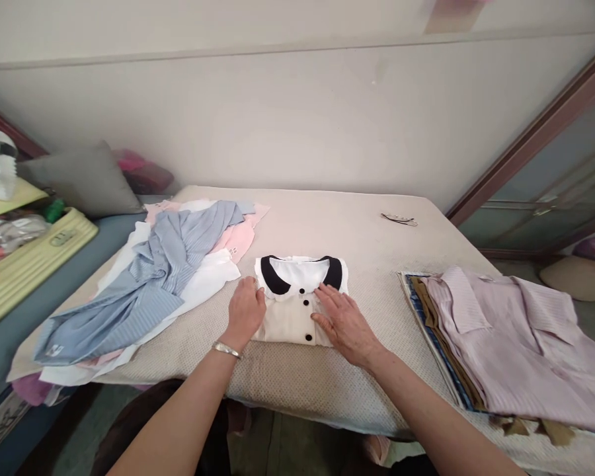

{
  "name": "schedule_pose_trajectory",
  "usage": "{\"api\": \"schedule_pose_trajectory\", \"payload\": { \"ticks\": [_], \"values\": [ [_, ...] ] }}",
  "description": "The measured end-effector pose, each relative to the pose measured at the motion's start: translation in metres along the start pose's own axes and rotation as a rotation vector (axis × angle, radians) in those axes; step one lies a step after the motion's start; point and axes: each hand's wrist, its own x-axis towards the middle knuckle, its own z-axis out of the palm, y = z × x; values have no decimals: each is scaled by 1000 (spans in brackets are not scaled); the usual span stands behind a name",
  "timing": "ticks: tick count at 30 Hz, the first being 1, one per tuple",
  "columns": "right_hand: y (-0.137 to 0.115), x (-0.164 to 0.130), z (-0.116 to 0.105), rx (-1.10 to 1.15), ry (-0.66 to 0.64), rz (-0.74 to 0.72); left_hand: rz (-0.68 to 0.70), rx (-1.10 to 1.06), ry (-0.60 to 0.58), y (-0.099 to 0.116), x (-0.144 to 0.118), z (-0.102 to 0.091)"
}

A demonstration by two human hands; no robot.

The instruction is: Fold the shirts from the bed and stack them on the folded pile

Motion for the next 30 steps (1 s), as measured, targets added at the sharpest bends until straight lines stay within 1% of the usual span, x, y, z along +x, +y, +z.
{"api": "schedule_pose_trajectory", "payload": {
  "ticks": [1, 2, 3, 5, 7, 9, 13, 14, 15, 16, 18, 20, 21, 24, 27, 30],
  "values": [
    [5, 2, -1, -6, 74, 24, -100, -83, 15, -3, 6, -2],
    [10, 5, -1, -11, 137, 53, -171, -163, 19, -6, 11, -3],
    [14, 8, -1, -14, 181, 87, -215, -233, 15, -9, 16, -3],
    [22, 13, 1, -11, 214, 175, -248, -325, 2, -12, 22, -2],
    [26, 17, 2, 11, 197, 266, -259, -396, -14, -12, 25, 0],
    [26, 20, 1, 48, 161, 325, -257, -485, -46, -10, 27, 0],
    [20, 24, -4, 75, 102, 387, -200, -871, -159, -5, 29, -5],
    [18, 24, -6, 72, 94, 413, -186, -948, -180, -4, 30, -7],
    [17, 25, -8, 69, 89, 447, -176, -967, -190, -4, 31, -8],
    [17, 25, -10, 69, 87, 489, -172, -894, -190, -4, 31, -8],
    [18, 26, -12, 81, 79, 584, -188, -596, -160, -7, 33, -8],
    [22, 27, -12, 109, 55, 674, -236, -286, -117, -11, 34, -5],
    [24, 27, -12, 131, 38, 714, -262, -184, -102, -12, 34, -4],
    [29, 27, -9, 204, -11, 787, -304, -58, -105, -15, 31, 1],
    [29, 28, -8, 283, -41, 808, -316, 19, -132, -13, 24, 4],
    [25, 28, -8, 420, -51, 814, -317, 50, -153, -9, 19, 5]
  ]
}}
